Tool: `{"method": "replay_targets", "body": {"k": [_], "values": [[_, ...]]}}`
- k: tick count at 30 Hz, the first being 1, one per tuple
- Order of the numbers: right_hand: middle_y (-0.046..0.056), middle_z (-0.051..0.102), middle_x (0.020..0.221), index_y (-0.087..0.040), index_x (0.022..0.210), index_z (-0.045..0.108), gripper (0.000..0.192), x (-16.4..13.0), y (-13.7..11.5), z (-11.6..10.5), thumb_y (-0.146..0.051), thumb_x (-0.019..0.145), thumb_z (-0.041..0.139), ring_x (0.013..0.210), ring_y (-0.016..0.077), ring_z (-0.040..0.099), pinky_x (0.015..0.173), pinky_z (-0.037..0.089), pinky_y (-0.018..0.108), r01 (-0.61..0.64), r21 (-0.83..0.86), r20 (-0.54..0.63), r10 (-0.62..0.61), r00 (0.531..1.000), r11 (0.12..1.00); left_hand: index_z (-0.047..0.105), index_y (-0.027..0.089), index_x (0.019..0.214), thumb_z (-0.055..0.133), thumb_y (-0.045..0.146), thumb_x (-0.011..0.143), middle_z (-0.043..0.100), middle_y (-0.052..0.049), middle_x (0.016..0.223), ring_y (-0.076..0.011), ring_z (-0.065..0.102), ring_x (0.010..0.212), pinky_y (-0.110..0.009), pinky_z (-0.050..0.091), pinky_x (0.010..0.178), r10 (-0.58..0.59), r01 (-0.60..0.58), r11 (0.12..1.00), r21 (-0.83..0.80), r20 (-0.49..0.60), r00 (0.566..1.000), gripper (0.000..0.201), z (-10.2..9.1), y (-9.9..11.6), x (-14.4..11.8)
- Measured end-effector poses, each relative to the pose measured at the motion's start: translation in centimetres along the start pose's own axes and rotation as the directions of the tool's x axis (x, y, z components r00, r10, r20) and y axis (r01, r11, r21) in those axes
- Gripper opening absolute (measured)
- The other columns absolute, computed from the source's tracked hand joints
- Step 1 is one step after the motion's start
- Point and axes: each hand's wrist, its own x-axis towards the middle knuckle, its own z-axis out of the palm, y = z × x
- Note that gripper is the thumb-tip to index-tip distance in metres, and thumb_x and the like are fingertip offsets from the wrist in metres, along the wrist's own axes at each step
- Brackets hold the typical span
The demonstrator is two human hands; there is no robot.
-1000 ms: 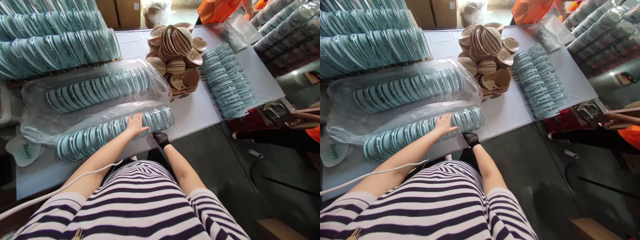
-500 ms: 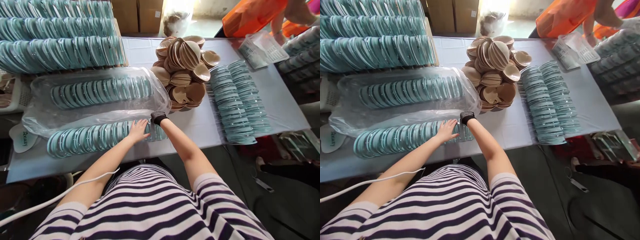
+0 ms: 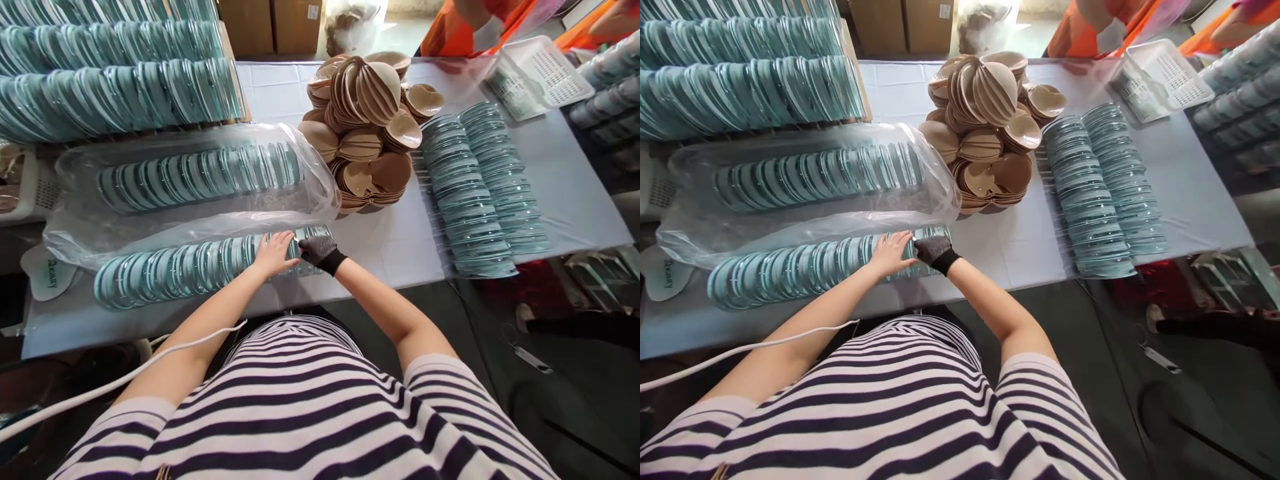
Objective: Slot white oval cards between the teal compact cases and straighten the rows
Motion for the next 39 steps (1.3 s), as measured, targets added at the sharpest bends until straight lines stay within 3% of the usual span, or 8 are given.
{"method": "replay_targets", "body": {"k": [6,11,15,20,25,31,35,39], "values": [[0.012,0.07,0.115,-0.023,0.119,0.065,0.035,-5.5,-1.3,9.1,-0.036,0.096,0.043,0.106,0.0252,0.066,0.084,0.048,0.031,-0.106,0.099,0.12,0.094,0.988,0.989,0.035,0.023,0.15,0.053,0.058,0.085,0.036,-0.009,0.157,-0.0305,0.031,0.144,-0.054,0.016,0.12,-0.012,0.012,1.0,0.001,0.009,1.0,0.076,-0.1,0.2,0.0],[0.01,0.068,0.122,-0.026,0.123,0.064,0.036,-5.3,-1.7,11.7,-0.036,0.098,0.04,0.106,0.023,0.067,0.082,0.05,0.03,-0.16,0.112,0.139,0.144,0.98,0.981,0.034,0.024,0.15,0.053,0.058,0.085,0.035,-0.009,0.157,-0.0301,0.03,0.144,-0.053,0.015,0.121,-0.01,0.01,1.0,0.013,0.007,1.0,0.076,0.1,0.0,-0.3],[0.006,0.072,0.113,-0.027,0.112,0.069,0.031,-6.1,-0.5,9.5,-0.04,0.097,0.045,0.102,0.0201,0.068,0.081,0.049,0.026,-0.168,0.135,0.124,0.152,0.981,0.976,0.032,0.021,0.152,0.055,0.057,0.085,0.031,-0.011,0.159,-0.0316,0.024,0.147,-0.057,0.012,0.12,0.01,-0.01,1.0,0.02,0.034,0.999,0.079,0.0,-0.2,-0.6],[0.011,0.069,0.119,-0.023,0.119,0.066,0.041,-3.2,3.7,0.3,-0.038,0.101,0.032,0.11,0.0217,0.065,0.086,0.05,0.03,-0.279,0.025,-0.141,0.28,0.95,0.96,0.021,0.017,0.155,0.056,0.057,0.085,0.021,-0.013,0.162,-0.0315,0.01,0.151,-0.059,0.006,0.12,0.13,-0.13,0.992,-0.002,-0.028,0.991,0.088,0.0,2.3,0.6],[0.02,0.072,0.106,-0.009,0.106,0.072,0.028,4.6,4.5,-5.7,-0.021,0.086,0.057,0.098,0.0297,0.069,0.082,0.055,0.039,-0.2,-0.182,0.154,0.229,0.961,0.963,0.028,0.019,0.154,0.054,0.061,0.084,0.03,-0.013,0.159,-0.0318,0.024,0.147,-0.055,0.012,0.12,0.095,-0.095,0.995,-0.015,-0.01,0.995,0.086,1.0,4.7,2.3],[0.018,0.071,0.108,-0.009,0.104,0.072,0.028,6.7,3.0,-5.8,-0.02,0.079,0.066,0.104,0.03,0.066,0.087,0.054,0.044,-0.075,-0.199,0.237,0.122,0.964,0.977,0.03,0.016,0.153,0.051,0.062,0.084,0.033,-0.014,0.158,-0.0328,0.029,0.144,-0.055,0.014,0.119,0.098,-0.098,0.995,0.012,-0.011,0.995,0.085,1.3,4.4,2.5],[0.016,0.072,0.107,-0.016,0.11,0.069,0.028,1.5,3.8,-3.6,-0.024,0.09,0.051,0.105,0.0278,0.067,0.086,0.053,0.039,-0.073,-0.158,0.142,0.095,0.985,0.985,0.032,0.018,0.152,0.05,0.062,0.084,0.033,-0.013,0.158,-0.0319,0.029,0.144,-0.055,0.014,0.119,0.092,-0.093,0.996,-0.013,-0.017,0.996,0.082,1.3,4.4,2.5],[0.01,0.074,0.099,-0.023,0.107,0.069,0.031,-5.9,3.0,1.6,-0.035,0.095,0.042,0.095,0.0255,0.07,0.077,0.053,0.033,-0.205,-0.059,-0.002,0.205,0.979,0.977,0.032,0.017,0.152,0.049,0.063,0.084,0.032,-0.012,0.158,-0.0313,0.029,0.144,-0.056,0.014,0.119,0.086,-0.086,0.996,-0.018,-0.019,0.996,0.084,1.3,4.6,2.7]]}}
